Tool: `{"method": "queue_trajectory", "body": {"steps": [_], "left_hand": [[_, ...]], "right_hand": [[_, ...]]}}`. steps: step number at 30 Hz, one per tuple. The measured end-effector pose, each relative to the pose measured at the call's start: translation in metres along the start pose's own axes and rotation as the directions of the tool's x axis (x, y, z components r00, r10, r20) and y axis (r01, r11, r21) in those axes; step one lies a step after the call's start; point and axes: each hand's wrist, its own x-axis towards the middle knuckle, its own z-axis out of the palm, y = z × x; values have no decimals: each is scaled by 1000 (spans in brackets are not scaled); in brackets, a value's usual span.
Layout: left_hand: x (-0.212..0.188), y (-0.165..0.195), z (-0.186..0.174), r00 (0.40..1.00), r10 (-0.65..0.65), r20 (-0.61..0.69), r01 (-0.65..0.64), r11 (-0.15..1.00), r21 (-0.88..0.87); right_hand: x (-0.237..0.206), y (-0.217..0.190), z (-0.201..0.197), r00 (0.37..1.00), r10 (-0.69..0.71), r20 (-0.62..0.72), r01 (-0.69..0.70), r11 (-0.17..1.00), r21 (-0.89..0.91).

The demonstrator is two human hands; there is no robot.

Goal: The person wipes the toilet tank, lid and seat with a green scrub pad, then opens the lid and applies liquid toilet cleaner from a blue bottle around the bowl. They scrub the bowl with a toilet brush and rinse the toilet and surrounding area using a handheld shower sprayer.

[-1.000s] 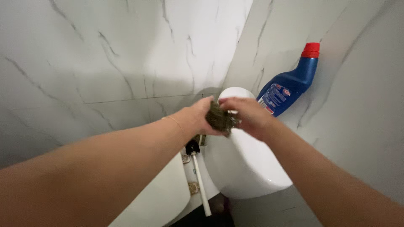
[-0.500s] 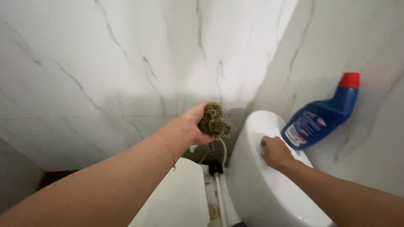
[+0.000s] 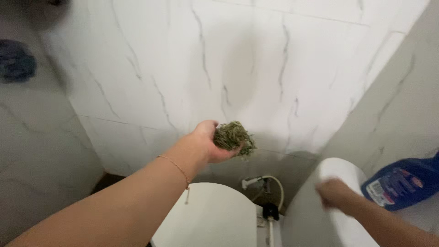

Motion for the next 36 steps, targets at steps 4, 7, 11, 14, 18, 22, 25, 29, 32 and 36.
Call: {"method": "queue_trajectory", "body": {"steps": [4, 7, 11, 14, 18, 22, 25, 29, 32, 36], "left_hand": [[-33, 28, -15, 997, 76, -12, -77, 997, -25], [-64, 48, -20, 985, 158, 76, -164, 983, 77], [-120, 76, -32, 960, 169, 221, -205, 967, 152], [-165, 99, -49, 951, 268, 152, -285, 953, 105], [-219, 133, -92, 885, 446, 131, -442, 895, -59], [-252, 160, -138, 814, 565, 132, -537, 820, -197], [-257, 165, -158, 819, 557, 138, -530, 827, -188], [-262, 178, -176, 850, 484, 208, -474, 875, -99], [-264, 199, -190, 842, 437, 315, -410, 899, -153], [-245, 201, -190, 779, 418, 467, -289, 901, -325]], "right_hand": [[-91, -186, 12, 945, -278, -174, 328, 781, 532], [-170, -310, 58, 711, -650, -267, 697, 601, 391], [-251, -403, 110, 434, -844, -315, 900, 395, 184], [-291, -449, 122, 511, -811, -286, 830, 378, 411], [-347, -460, 170, 334, -856, -394, 907, 177, 383], [-373, -468, 209, 129, -936, -328, 904, -25, 427], [-377, -503, 217, 271, -951, -152, 824, 148, 548], [-403, -527, 228, 504, -862, -52, 661, 346, 666], [-434, -508, 245, 546, -805, -232, 804, 427, 414], [-433, -470, 246, 65, -880, -471, 930, -118, 348]]}}
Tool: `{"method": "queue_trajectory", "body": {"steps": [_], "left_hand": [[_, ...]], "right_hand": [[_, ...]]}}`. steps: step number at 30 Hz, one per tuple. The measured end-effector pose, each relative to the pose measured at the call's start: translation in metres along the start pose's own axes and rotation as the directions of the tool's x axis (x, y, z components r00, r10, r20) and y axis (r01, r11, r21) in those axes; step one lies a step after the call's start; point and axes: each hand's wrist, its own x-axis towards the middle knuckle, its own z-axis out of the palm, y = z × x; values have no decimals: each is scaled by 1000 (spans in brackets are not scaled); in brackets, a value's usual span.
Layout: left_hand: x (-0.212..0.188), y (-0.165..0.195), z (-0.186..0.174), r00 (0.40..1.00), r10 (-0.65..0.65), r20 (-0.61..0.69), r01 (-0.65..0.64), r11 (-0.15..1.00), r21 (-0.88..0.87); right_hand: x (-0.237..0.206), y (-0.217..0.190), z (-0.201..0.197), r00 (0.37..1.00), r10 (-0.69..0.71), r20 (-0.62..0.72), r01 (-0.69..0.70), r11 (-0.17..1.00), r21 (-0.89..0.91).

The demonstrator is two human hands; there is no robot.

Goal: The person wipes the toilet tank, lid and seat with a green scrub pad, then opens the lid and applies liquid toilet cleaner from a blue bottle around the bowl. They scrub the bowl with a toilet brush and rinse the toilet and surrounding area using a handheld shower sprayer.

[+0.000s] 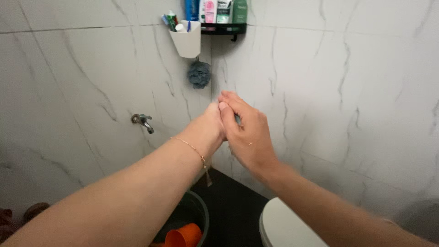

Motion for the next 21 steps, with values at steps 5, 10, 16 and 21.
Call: {"method": "queue_trajectory", "body": {"steps": [5, 10, 16, 21], "left_hand": [[6, -70, 17, 988, 7, -156, 32, 969, 245], [-13, -124, 60, 982, 49, -181, 3, 961, 277], [3, -146, 70, 975, 137, -175, -90, 964, 251], [21, -157, 45, 968, 162, -190, -114, 964, 240]], "right_hand": [[21, 44, -39, 993, 111, 30, -111, 994, -4], [51, 55, -67, 920, 387, -58, -391, 907, -157], [42, 49, -98, 937, 350, -18, -350, 933, -79], [-1, 41, -141, 935, 311, 174, -300, 950, -84]]}}
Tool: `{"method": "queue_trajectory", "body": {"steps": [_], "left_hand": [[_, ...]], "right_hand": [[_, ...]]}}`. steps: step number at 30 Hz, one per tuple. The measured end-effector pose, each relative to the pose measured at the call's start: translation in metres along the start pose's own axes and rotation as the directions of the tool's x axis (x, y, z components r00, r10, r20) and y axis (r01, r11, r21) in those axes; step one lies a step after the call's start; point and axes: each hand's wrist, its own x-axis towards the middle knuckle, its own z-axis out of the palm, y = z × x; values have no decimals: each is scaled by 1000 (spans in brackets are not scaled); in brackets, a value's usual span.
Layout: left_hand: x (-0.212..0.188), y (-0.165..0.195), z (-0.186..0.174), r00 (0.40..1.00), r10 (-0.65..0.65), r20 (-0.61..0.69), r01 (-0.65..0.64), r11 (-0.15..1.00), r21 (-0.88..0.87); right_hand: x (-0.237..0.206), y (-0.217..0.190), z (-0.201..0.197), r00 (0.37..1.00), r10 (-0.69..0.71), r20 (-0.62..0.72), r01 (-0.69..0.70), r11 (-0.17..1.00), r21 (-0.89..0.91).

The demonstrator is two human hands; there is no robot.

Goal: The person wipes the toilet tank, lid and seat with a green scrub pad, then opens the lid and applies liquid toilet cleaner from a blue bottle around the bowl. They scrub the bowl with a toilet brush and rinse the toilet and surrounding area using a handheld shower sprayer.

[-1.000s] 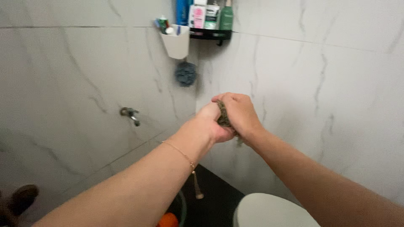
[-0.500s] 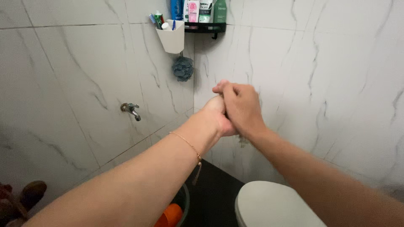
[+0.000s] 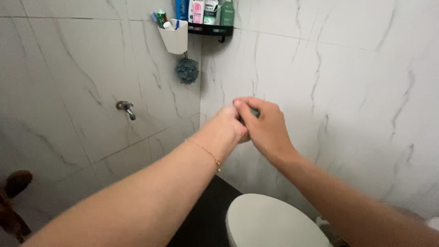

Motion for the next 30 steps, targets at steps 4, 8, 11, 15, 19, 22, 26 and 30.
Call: {"method": "queue_trajectory", "body": {"steps": [4, 8, 11, 15, 19, 22, 26, 30], "left_hand": [[1, -23, 0, 1000, -3, -12, 3, 1000, -7], [0, -45, 26, 998, -5, -56, 5, 1000, -12], [5, -63, 45, 993, -12, -121, 9, 1000, -29], [21, -93, 46, 935, -47, -352, 82, 993, 84], [44, -121, 31, 915, -119, -385, 197, 966, 169], [60, -128, 22, 973, -99, -210, 153, 954, 259], [81, -131, 17, 991, -79, -112, 107, 958, 267], [99, -150, 15, 977, -152, -150, 174, 973, 151]], "right_hand": [[-40, -11, -20, 988, -152, 25, 149, 984, 99], [-25, -2, -37, 919, -365, -147, 378, 923, 74], [14, 27, -59, 993, -53, -106, 56, 998, 26], [31, 59, -84, 937, 346, -52, -342, 938, 62], [12, 56, -105, 759, 647, 73, -611, 669, 423], [-20, 50, -110, 862, 501, 78, -485, 772, 410], [-65, 63, -109, 956, 282, -84, -257, 939, 230], [-79, 86, -121, 946, -89, -312, 51, 990, -129]]}}
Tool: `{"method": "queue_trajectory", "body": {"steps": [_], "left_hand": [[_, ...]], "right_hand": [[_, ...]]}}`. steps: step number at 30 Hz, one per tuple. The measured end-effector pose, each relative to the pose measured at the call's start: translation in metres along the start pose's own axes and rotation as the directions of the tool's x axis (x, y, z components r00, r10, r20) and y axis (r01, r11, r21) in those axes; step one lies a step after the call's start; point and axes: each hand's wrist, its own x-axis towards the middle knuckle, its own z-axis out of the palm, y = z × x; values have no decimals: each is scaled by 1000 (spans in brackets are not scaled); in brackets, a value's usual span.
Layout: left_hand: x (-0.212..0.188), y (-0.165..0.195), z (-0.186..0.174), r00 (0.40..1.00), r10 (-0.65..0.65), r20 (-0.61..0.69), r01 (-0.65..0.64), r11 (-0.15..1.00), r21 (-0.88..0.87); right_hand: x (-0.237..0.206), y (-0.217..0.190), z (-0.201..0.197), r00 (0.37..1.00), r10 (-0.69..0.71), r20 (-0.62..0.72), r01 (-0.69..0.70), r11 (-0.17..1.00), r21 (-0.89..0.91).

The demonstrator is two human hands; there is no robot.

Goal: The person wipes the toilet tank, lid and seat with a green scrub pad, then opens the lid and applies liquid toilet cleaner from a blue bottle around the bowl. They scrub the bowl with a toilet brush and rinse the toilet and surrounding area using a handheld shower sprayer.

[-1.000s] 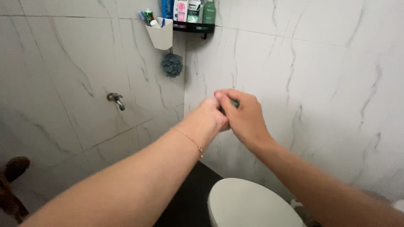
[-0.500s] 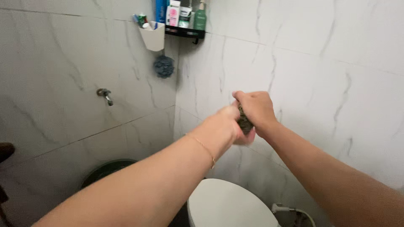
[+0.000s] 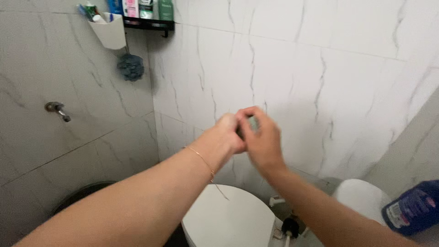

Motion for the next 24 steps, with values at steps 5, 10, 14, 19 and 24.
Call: {"method": "queue_trajectory", "body": {"steps": [5, 10, 14, 19, 24], "left_hand": [[4, -41, 14, 979, -144, 145, 140, 990, 35], [-25, -58, 25, 990, -119, 80, 117, 993, 32], [-37, -53, 19, 946, -105, 305, 107, 994, 10], [-16, -67, 21, 960, -169, 224, 169, 985, 22], [15, -115, 30, 959, -271, 83, 268, 962, 39]], "right_hand": [[52, 14, -36, 724, 684, 89, -573, 525, 629], [19, -5, -38, 977, 197, 77, -209, 955, 209], [-22, -40, -40, 945, 243, 220, -268, 959, 91], [-43, -60, -56, 980, 191, 55, -190, 982, -20], [-36, 19, -96, 938, 311, -155, -329, 938, -111]]}}
